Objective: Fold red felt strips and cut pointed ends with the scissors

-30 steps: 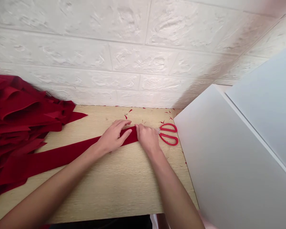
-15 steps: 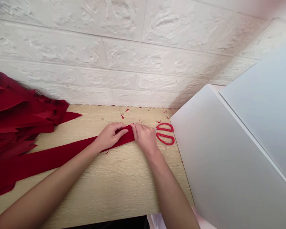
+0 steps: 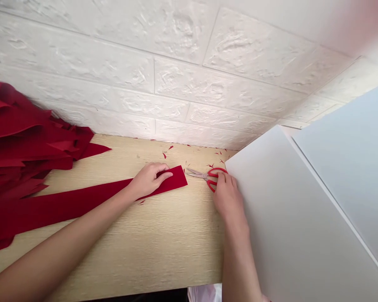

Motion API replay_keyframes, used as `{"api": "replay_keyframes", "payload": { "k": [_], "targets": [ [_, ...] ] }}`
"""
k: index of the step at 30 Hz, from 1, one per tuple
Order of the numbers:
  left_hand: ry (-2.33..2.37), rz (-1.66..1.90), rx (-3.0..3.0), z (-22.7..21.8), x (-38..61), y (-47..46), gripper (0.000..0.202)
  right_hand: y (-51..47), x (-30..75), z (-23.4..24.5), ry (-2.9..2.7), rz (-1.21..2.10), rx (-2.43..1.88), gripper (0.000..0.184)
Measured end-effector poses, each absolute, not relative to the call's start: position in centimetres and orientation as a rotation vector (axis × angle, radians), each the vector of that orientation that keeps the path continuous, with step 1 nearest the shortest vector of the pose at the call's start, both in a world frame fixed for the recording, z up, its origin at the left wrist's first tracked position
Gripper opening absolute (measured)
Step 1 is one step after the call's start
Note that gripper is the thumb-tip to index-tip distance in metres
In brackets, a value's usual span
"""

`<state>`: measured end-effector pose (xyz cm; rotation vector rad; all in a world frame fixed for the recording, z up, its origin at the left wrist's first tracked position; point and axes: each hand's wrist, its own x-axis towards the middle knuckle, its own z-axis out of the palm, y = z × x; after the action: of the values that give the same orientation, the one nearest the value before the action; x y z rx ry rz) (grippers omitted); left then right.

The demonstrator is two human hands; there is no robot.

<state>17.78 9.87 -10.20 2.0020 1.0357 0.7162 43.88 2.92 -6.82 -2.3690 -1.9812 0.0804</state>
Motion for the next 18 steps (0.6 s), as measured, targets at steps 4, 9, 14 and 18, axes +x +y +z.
{"api": "replay_keyframes", "payload": {
  "k": [4,9,14,18],
  "targets": [
    [1.04,0.724,1.994,-10.4,17.7,9.9,0.037,3.1,43.3,-5.8,-2.066,0.15,-2.571,0.051],
    [1.053,0.721,1.975,-10.2,17.6,10.0,0.035,3.3,42.4,-4.2,-2.05,0.234,-2.706,0.025],
    [1.079,0.728,1.959,-10.1,17.6,9.9,0.031,2.3,43.1,-5.4,-1.592,0.371,-2.561,0.025],
    [1.118,0.751,1.924,-10.0,17.5,9.8,0.029,1.6,42.3,-7.4,-1.133,0.788,-1.901,0.037]
  ]
}}
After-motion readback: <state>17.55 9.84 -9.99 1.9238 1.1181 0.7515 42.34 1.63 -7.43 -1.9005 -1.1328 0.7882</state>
